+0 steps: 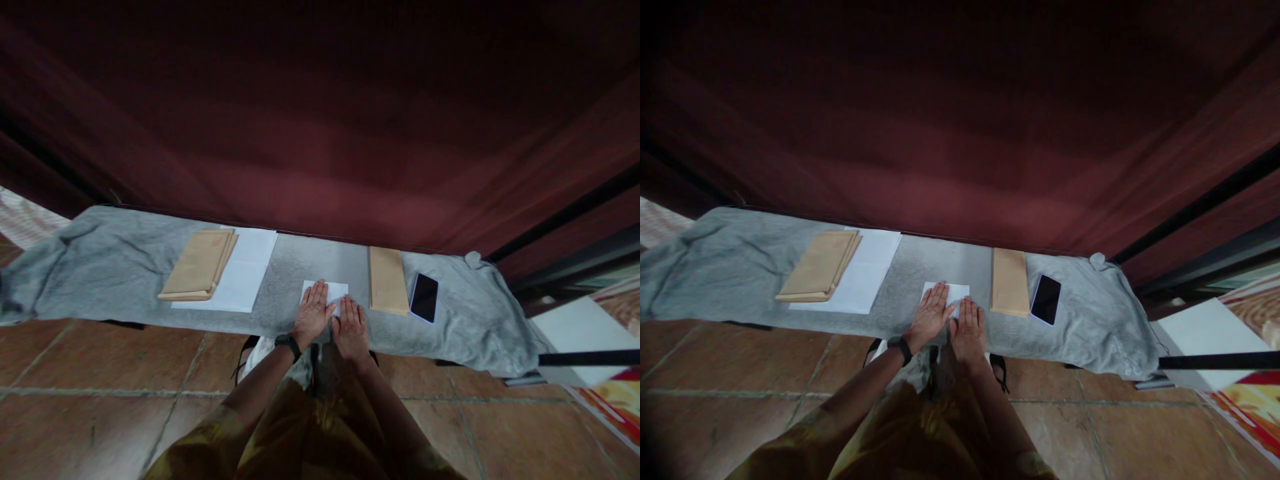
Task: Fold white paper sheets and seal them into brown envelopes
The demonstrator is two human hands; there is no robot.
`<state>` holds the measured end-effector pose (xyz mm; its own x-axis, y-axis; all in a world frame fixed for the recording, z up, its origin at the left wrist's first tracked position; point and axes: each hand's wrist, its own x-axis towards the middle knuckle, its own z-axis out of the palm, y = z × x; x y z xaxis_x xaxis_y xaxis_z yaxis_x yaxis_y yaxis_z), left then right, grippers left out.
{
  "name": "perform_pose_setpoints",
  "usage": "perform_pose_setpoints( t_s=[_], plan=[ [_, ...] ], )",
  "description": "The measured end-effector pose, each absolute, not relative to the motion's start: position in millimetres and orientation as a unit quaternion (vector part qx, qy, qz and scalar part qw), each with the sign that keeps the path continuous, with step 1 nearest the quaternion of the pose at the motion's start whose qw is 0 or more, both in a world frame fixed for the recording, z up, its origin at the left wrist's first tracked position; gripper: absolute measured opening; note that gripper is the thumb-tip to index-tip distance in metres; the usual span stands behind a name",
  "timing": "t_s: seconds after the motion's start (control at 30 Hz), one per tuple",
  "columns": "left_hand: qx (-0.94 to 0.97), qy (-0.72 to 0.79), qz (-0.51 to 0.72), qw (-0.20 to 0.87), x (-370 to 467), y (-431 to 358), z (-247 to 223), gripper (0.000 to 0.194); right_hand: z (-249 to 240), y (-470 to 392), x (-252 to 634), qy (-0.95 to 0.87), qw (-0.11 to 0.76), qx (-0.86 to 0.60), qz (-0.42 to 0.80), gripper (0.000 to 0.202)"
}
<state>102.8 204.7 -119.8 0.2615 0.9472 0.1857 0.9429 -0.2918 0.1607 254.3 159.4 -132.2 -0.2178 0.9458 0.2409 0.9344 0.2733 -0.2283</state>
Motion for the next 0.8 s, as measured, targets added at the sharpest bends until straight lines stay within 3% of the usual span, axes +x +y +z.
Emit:
perform_pose_setpoints(
  t_s=[0.4,0.8],
  plan=[
    [0.769,0.628,0.121,-0.002,74.5,205.5,-121.5,0.062,-120.9,169.8,244.3,-0.771,0.196,-0.605,0.029,0.058],
    [0.785,0.615,0.079,0.004,71.2,205.4,-123.9,0.069,-113.2,210.5,192.5,-0.791,0.15,-0.584,0.107,0.062]
  ],
)
